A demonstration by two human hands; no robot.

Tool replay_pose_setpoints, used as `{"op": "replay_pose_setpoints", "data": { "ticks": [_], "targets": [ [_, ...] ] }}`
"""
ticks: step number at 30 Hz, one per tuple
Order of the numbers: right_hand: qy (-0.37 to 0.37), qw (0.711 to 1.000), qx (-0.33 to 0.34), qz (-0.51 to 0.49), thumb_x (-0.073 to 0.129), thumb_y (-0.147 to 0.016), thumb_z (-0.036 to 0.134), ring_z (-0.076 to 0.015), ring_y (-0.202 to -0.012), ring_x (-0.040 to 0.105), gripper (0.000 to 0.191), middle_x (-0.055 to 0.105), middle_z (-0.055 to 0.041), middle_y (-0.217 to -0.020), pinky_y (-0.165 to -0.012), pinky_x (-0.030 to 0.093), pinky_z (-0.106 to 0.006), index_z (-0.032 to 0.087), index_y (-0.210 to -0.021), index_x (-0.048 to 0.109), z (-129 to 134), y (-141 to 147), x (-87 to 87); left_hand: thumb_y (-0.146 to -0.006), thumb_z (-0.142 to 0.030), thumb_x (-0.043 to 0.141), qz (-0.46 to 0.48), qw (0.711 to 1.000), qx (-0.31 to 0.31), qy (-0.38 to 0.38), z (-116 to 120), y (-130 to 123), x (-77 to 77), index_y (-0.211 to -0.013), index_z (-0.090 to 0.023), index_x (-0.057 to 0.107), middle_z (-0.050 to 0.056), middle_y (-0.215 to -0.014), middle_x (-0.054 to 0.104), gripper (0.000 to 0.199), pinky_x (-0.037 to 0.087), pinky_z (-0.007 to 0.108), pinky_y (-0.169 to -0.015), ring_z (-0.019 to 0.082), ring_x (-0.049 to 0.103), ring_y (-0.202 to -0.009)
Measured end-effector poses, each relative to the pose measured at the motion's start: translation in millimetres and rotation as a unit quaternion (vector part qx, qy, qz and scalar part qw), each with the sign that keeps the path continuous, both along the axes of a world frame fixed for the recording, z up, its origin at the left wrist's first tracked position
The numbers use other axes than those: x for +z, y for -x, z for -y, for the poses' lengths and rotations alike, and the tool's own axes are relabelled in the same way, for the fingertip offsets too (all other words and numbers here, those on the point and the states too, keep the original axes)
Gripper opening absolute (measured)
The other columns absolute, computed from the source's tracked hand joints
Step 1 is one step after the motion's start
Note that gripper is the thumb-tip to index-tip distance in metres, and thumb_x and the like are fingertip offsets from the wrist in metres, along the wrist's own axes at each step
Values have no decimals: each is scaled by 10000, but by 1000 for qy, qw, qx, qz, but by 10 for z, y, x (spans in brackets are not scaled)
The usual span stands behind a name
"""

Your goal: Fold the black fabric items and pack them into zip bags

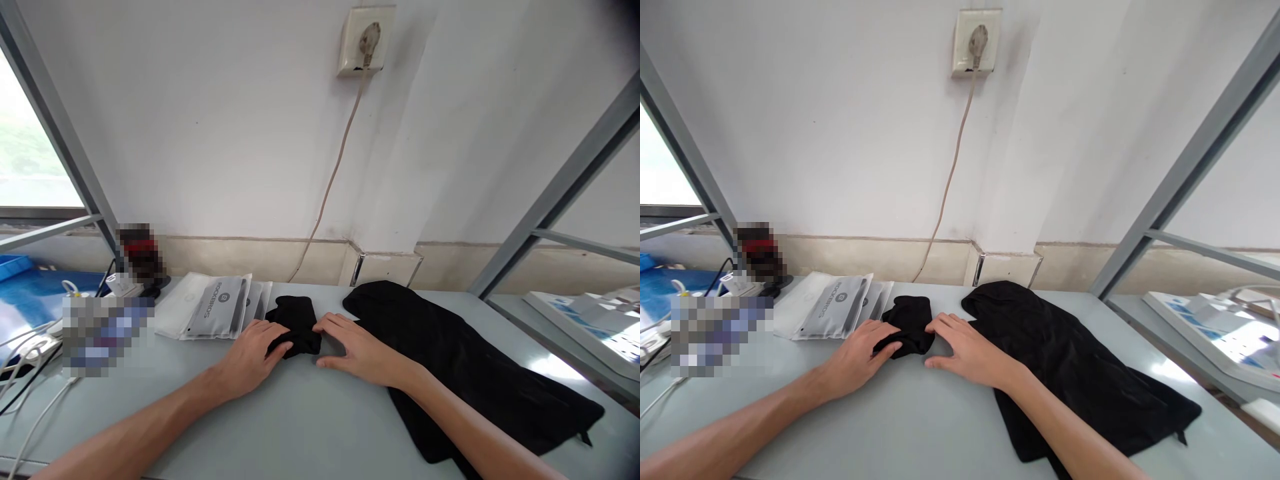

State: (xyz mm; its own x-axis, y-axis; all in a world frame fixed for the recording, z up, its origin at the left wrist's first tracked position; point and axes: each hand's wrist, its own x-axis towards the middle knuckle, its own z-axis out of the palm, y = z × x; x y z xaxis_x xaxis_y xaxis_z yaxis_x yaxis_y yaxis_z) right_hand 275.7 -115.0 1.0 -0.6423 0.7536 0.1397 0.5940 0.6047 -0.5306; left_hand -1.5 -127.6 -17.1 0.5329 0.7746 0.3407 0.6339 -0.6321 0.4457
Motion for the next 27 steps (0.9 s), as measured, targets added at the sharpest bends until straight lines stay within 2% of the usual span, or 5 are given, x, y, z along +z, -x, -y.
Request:
{"op": "replay_pose_setpoints", "data": {
  "ticks": [4,14,19,24,27],
  "targets": [
    [-36,999,24,-25,567,-1037,426,-260,-1037,602,206,659,-76,-1122,-912,510,-402,257,-1127,642,-9,19,-19,-1076,-422,484,18,997,24,69,31,-15,15,-1200,-270,679,10,-1123,751,277,522,363,-868,226,663,-953],
    [24,997,-16,-75,454,-1076,422,-225,-872,619,247,669,-31,-936,-812,498,-365,252,-975,602,22,39,72,-960,-526,663,90,989,-28,118,110,35,124,-1453,-256,470,132,-1459,577,594,500,464,-1090,300,559,-1345],
    [43,991,-68,-109,464,-1060,457,-192,-692,539,281,597,15,-761,-651,437,-328,258,-872,528,-3,30,50,-879,-547,767,111,981,-47,154,134,24,134,-1615,-331,236,134,-1505,550,933,595,398,-917,335,536,-1392],
    [80,980,-103,-151,461,-1056,505,-154,-565,451,380,455,65,-626,-552,350,-302,263,-777,372,-44,18,-30,-1055,-473,508,106,989,-13,104,146,16,132,-1667,-368,121,93,-1456,604,732,596,301,-672,294,666,-1170],
    [137,967,-99,-192,450,-1054,552,-162,-551,576,360,533,60,-655,-537,427,-304,268,-839,402,-44,29,-44,-1091,-423,428,122,990,-8,64,154,22,148,-1635,-370,264,69,-1496,587,571,617,329,-795,266,661,-1164]
  ]
}}
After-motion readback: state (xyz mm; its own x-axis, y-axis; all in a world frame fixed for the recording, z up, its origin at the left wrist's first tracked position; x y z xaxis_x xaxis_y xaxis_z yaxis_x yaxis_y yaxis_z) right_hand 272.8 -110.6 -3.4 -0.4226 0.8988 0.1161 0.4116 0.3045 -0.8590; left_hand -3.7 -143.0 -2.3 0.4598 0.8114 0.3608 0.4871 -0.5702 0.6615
